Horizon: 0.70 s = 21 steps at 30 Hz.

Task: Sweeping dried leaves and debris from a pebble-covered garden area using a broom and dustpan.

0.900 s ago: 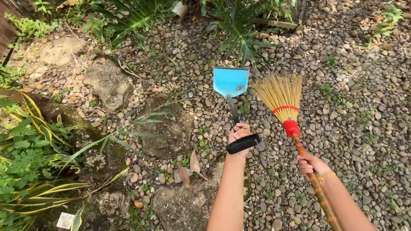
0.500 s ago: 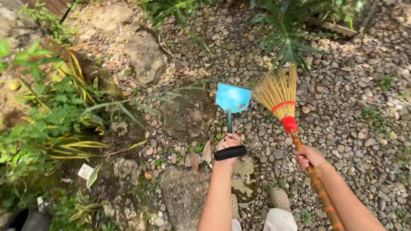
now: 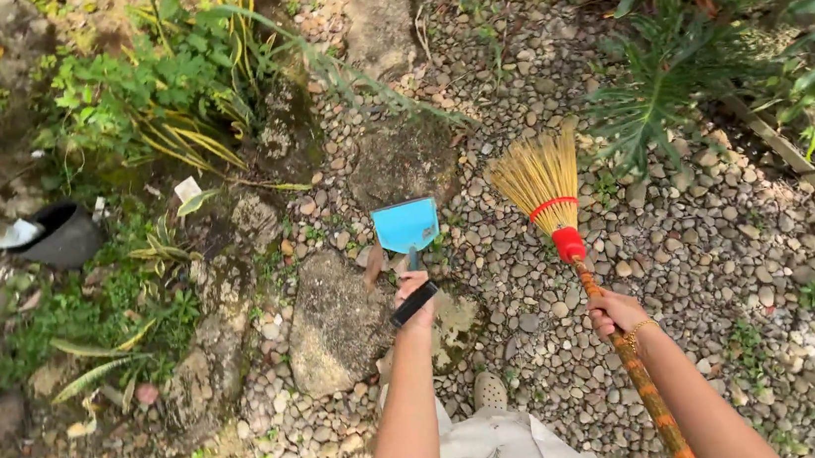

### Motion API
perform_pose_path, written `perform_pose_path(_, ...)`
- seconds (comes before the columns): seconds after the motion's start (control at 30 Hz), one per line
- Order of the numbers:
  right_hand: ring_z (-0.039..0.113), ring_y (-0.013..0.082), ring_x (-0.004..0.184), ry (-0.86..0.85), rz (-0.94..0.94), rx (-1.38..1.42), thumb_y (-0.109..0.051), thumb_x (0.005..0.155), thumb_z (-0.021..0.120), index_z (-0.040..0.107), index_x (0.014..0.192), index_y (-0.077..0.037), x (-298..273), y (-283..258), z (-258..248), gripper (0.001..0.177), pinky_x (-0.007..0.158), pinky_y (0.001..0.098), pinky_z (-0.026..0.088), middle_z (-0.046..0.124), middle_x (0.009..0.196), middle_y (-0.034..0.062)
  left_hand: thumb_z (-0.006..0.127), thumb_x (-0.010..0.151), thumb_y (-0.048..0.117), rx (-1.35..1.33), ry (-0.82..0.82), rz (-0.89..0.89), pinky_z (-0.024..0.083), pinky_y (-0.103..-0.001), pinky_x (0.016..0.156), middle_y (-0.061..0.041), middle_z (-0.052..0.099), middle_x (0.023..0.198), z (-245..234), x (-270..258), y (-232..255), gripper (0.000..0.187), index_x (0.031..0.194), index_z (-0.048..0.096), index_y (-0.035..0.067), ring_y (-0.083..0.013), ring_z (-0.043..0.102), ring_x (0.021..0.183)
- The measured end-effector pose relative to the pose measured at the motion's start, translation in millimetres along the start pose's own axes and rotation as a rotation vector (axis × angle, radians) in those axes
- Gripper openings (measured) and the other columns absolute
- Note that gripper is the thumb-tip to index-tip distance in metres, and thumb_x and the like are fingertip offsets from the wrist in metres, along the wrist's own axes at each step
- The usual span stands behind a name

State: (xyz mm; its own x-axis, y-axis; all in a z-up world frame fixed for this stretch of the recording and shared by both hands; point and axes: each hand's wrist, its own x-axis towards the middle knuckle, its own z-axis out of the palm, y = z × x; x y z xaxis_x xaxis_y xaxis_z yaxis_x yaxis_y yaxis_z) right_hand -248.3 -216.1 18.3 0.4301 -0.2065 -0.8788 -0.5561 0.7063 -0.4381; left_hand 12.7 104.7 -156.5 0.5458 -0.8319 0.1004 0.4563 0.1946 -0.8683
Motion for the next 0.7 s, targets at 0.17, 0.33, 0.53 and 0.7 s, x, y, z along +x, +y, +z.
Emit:
perform_pose_path(0.17, 0.037, 0.0108, 0.044, -0.067, -0.046, -0.253, -0.001, 0.091, 0.061, 0.049, 0.107, -0.005, 50.1, 22.3, -2.9, 0.02, 0.037, 0.0287, 0.029, 0.049, 0.066, 0.0037, 0.06, 0.095, 0.009, 0.012, -0.057, 0.182, 0.05, -0.031, 0.051, -0.004, 0.054, 0.058, 37.7, -45.5, -66.8, 0.009, 0.088, 0.06, 0.004, -0.0168, 0.056, 0.049)
perform_pose_path(0.33, 0.035, 0.013, 0.042, -0.068, 0.006, -0.387, 0.001, 0.086, 0.06, 0.057, 0.117, -0.023, 28.1, 25.7, 57.8, 0.039, 0.037, 0.0301, 0.028, 0.046, 0.062, 0.0038, 0.058, 0.094, 0.009, 0.046, -0.312, 0.208, 0.049, -0.032, 0.051, -0.004, 0.055, 0.054, 62.9, -93.9, -70.8, 0.007, 0.091, 0.058, 0.003, -0.0155, 0.055, 0.047)
perform_pose_path(0.53, 0.032, 0.0105, 0.042, -0.197, 0.177, -0.291, -0.003, 0.087, 0.061, 0.052, 0.132, -0.028, 58.7, 53.1, 118.1, 0.052, 0.037, 0.028, 0.026, 0.044, 0.062, 0.0015, 0.063, 0.096, 0.012, 0.11, -0.421, 0.205, 0.049, -0.031, 0.052, -0.006, 0.058, 0.054, 84.3, -157.7, -65.6, 0.011, 0.09, 0.058, 0.004, -0.0181, 0.054, 0.047)
perform_pose_path(0.7, 0.033, 0.0076, 0.046, -0.394, 0.313, -0.276, -0.005, 0.093, 0.061, 0.048, 0.137, -0.024, 105.0, 100.3, 165.8, 0.049, 0.038, 0.0232, 0.028, 0.043, 0.067, -0.0008, 0.056, 0.093, 0.007, 0.289, -0.334, 0.285, 0.05, -0.028, 0.06, -0.004, 0.055, 0.058, 101.4, -220.3, -62.4, 0.004, 0.096, 0.055, 0.004, -0.0172, 0.054, 0.057)
